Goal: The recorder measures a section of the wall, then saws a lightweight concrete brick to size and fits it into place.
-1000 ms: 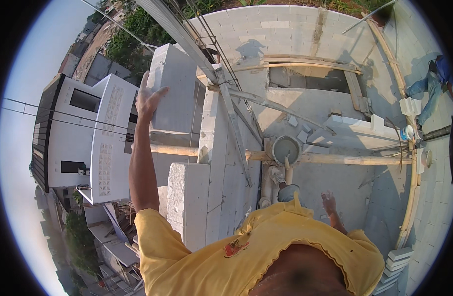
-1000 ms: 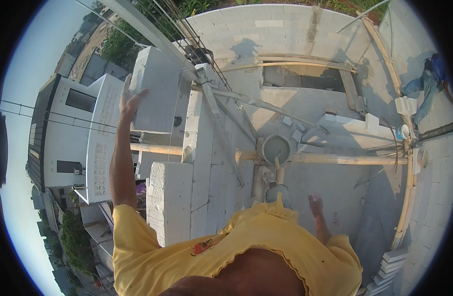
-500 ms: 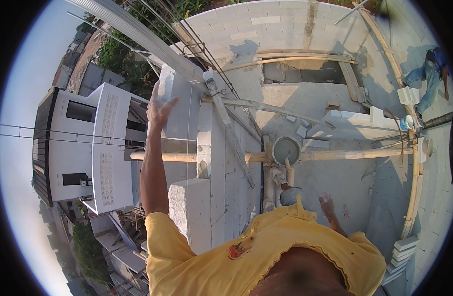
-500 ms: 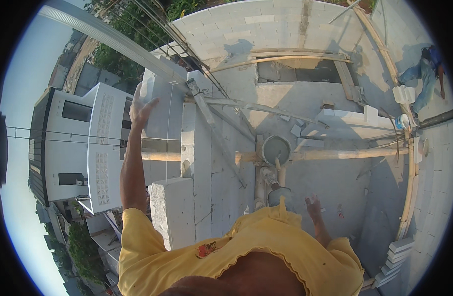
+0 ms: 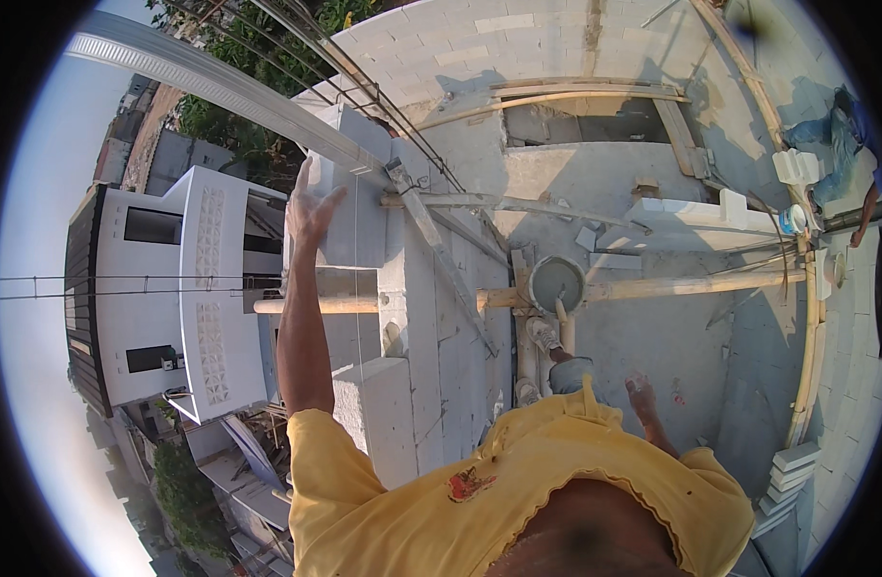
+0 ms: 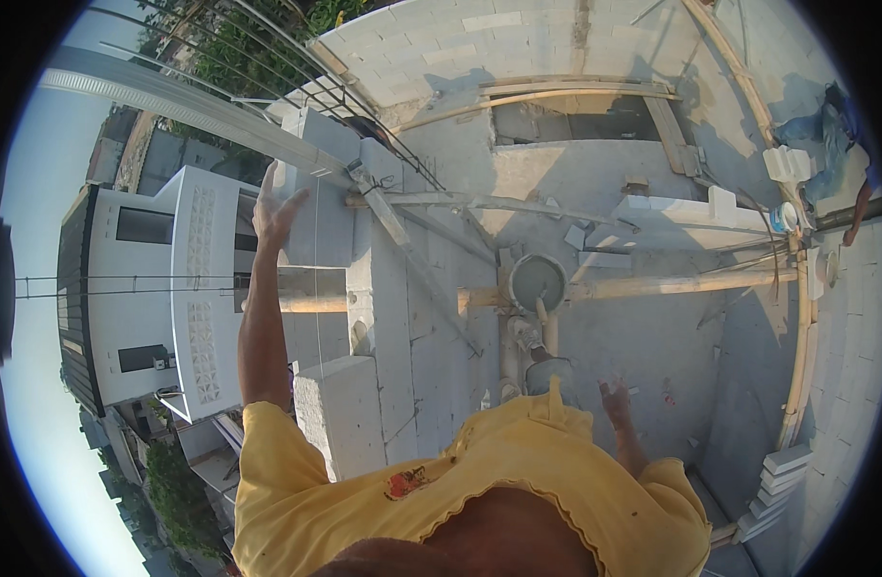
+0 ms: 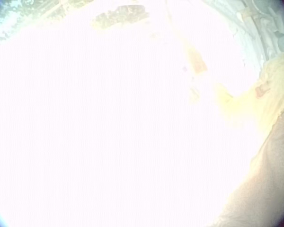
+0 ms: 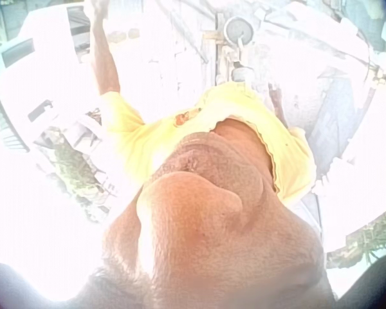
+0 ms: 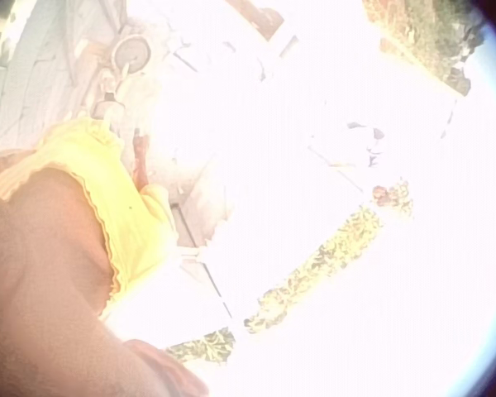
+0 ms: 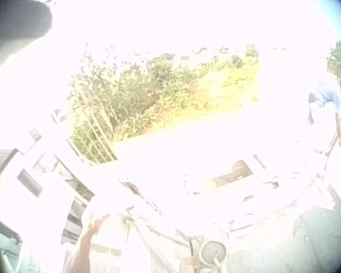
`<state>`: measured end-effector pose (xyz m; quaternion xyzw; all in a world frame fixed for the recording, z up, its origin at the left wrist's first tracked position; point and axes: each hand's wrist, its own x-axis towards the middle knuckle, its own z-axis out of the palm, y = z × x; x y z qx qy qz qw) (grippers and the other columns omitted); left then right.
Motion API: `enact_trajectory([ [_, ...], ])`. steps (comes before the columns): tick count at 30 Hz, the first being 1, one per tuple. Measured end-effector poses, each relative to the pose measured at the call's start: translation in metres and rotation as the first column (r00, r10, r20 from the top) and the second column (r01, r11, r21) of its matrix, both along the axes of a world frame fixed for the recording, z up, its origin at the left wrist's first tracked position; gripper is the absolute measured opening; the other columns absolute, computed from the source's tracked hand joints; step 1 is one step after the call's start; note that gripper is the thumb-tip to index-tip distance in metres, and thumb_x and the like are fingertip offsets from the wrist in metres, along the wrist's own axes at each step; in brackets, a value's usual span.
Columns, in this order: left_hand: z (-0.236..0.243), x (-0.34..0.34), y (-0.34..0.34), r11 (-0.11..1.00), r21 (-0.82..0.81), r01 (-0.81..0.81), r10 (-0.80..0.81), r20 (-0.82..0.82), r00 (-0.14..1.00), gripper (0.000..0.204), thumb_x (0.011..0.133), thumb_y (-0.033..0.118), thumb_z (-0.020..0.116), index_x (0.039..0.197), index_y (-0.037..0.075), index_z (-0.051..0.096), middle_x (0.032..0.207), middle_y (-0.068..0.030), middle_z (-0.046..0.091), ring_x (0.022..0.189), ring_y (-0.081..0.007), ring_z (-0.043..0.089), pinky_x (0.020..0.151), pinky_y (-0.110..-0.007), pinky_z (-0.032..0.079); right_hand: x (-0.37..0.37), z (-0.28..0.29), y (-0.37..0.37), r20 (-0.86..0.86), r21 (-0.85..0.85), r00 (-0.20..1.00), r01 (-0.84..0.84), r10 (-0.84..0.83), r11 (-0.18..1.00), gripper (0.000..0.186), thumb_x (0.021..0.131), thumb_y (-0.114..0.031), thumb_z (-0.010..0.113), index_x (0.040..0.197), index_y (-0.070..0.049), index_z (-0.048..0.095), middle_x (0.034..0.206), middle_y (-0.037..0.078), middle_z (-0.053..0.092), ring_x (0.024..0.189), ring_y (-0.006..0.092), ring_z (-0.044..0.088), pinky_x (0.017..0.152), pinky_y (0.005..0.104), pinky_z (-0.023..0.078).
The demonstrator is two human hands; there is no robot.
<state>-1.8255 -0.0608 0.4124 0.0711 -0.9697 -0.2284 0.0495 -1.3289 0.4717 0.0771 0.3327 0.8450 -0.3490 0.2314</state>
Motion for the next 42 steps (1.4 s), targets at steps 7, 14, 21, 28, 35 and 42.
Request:
enact_trajectory([
  [7, -0.013, -0.004, -0.004, 0.999, -0.041, -0.03, 0.029, -0.005, 1.0, 0.089, 0.068, 0.042, 0.082, 0.147, 0.027, 0.044, 0.12, -0.0198, 0.067, 0.111, -0.0348, 0.064, 0.094, -0.045, 0.048, -0.026, 0.018, -0.009, 0.055, -0.022, 0.998, 0.041, -0.04, 0.999, 0.055, 0.094, -0.034, 0.061, 0.137, -0.001, 0.052, 0.133, 0.023, 0.058, 0.127, 0.0361, 0.053, 0.107, 0.0429, 0.04],
  [14, -0.014, -0.003, -0.003, 0.996, -0.054, -0.074, 0.079, 0.094, 0.992, 0.083, 0.07, 0.041, 0.081, 0.144, 0.024, 0.047, 0.12, -0.0163, 0.068, 0.112, -0.0316, 0.063, 0.099, -0.042, 0.046, -0.056, 0.022, -0.017, 0.048, -0.044, 0.996, -0.067, 0.069, 0.997, 0.057, 0.094, -0.035, 0.062, 0.137, -0.001, 0.051, 0.131, 0.024, 0.059, 0.125, 0.0365, 0.054, 0.106, 0.0431, 0.04],
  [21, -0.013, -0.003, -0.013, 1.0, -0.019, 0.006, -0.004, 0.099, 0.995, 0.075, 0.078, 0.05, 0.073, 0.143, 0.026, 0.047, 0.122, -0.0186, 0.065, 0.114, -0.0332, 0.062, 0.097, -0.044, 0.047, -0.107, 0.025, -0.046, -0.031, -0.003, 0.948, -0.318, 0.318, 0.948, 0.055, 0.093, -0.035, 0.062, 0.138, -0.005, 0.052, 0.13, 0.023, 0.059, 0.121, 0.0355, 0.056, 0.103, 0.0426, 0.042],
  [28, -0.025, 0.001, -0.001, 0.982, -0.18, -0.061, 0.067, 0.03, 0.997, 0.077, 0.079, 0.057, 0.07, 0.146, 0.032, 0.043, 0.124, -0.0185, 0.06, 0.114, -0.037, 0.06, 0.096, -0.047, 0.046, -0.297, 0.125, -0.208, -0.413, -0.566, 0.831, -0.555, 0.372, 0.609, 0.058, 0.095, -0.035, 0.062, 0.144, -0.009, 0.044, 0.101, 0.011, 0.069, 0.09, 0.0247, 0.068, 0.086, 0.0373, 0.051],
  [35, -0.031, 0.001, -0.001, 0.981, -0.191, -0.027, 0.031, 0.022, 0.999, 0.077, 0.078, 0.056, 0.069, 0.147, 0.04, 0.038, 0.126, -0.022, 0.057, 0.112, -0.0419, 0.061, 0.095, -0.05, 0.049, -0.426, 0.164, -0.366, -0.648, -0.274, 0.7, -0.583, 0.3, 0.765, 0.056, 0.095, -0.028, 0.059, 0.145, -0.015, 0.036, 0.093, 0.018, 0.067, 0.085, 0.036, 0.067, 0.08, 0.0457, 0.053],
  [42, -0.027, 0.001, -0.001, 0.976, -0.208, -0.068, 0.072, 0.012, 0.997, 0.074, 0.079, 0.057, 0.068, 0.146, 0.039, 0.04, 0.129, -0.0194, 0.057, 0.113, -0.0404, 0.061, 0.095, -0.049, 0.049, -0.448, 0.182, -0.382, -0.529, -0.242, 0.718, -0.638, 0.452, 0.731, 0.066, 0.092, -0.025, 0.06, 0.15, -0.026, 0.026, 0.096, 0.017, 0.069, 0.091, 0.0367, 0.068, 0.082, 0.0481, 0.055],
])
